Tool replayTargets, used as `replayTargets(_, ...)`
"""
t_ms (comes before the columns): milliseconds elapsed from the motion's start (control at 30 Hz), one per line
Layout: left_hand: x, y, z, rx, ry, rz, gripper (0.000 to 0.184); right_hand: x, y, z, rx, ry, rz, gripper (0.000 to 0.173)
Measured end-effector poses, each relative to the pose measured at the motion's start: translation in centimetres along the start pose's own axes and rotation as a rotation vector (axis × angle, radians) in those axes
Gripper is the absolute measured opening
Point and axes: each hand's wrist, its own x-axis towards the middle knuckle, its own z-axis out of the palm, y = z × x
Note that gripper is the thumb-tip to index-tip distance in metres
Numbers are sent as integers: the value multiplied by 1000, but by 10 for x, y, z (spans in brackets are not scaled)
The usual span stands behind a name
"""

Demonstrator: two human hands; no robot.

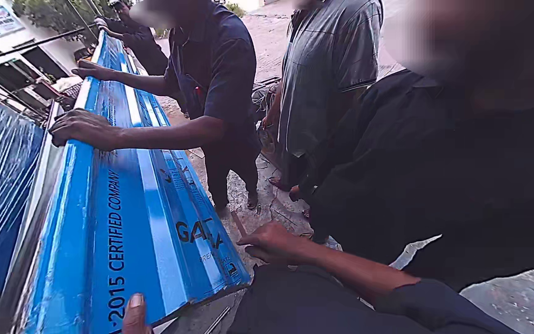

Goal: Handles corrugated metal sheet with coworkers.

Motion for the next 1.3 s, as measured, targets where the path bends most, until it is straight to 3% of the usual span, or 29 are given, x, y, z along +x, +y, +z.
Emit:
replayTargets(100,1,3,-2,82,62,30,90,-40,5,19,12,-47,136,29)
replayTargets(233,2,0,1,6,47,44,68,-55,2,32,67,-179,280,36)
replayTargets(400,4,-6,-4,-20,12,76,56,-17,-9,60,432,-358,378,59)
replayTargets(600,2,-6,-3,20,-1,30,56,34,-53,60,821,-396,319,71)
replayTargets(733,3,-6,-4,9,-12,13,53,56,-77,62,1018,-362,295,70)
replayTargets(967,4,-8,-4,38,-37,25,47,60,-95,58,901,-248,165,57)
replayTargets(1133,5,-4,-3,48,-30,6,49,55,-109,49,977,-233,170,72)
replayTargets(1300,5,-5,-1,50,-10,2,47,59,-112,42,918,-257,162,74)
